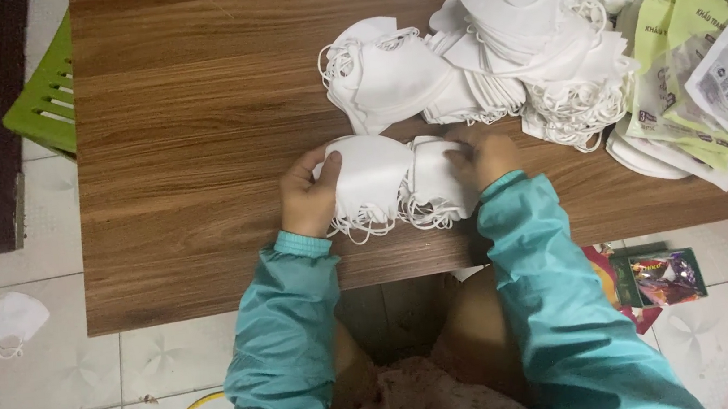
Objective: The person sits at a low wooden table, picks up white face masks from a pile, and organizes them into neat stacks.
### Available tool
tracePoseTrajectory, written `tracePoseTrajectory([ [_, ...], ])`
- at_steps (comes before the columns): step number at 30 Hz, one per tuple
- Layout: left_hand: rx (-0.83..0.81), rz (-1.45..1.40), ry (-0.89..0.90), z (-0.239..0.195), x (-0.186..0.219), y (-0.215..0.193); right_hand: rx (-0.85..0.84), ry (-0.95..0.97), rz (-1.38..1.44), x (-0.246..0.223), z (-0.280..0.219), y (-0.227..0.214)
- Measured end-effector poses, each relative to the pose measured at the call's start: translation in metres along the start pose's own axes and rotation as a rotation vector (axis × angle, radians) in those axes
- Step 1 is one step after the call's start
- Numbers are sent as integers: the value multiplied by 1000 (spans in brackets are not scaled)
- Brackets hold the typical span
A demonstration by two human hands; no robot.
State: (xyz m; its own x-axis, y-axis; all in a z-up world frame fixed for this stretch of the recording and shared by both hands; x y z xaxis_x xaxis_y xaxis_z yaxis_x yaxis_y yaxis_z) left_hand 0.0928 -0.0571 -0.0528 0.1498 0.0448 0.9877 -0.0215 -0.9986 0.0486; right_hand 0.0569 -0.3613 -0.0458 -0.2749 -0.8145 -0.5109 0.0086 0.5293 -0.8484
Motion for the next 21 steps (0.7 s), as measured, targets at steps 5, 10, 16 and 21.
tracePoseTrajectory([
  [5, 4, -4, -4, -2, 3, 0, -27, 23, -119, 11, 9, 17],
  [10, -5, 15, 14, -4, 8, 1, 68, -67, -171, -4, 4, 5],
  [16, 26, 53, 87, -3, 12, 1, 343, -242, 233, -22, -13, -30],
  [21, 15, 120, 172, -1, 11, 2, 293, -287, 855, -4, -2, -18],
])
Point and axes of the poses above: each hand's wrist, its own z-axis towards the middle knuckle, its own y-axis out of the palm, x = y × z, the point moved 10 cm from there along z, towards the middle knuckle, and after that the axes turned 1 degree about z, right-handed, at the moved point
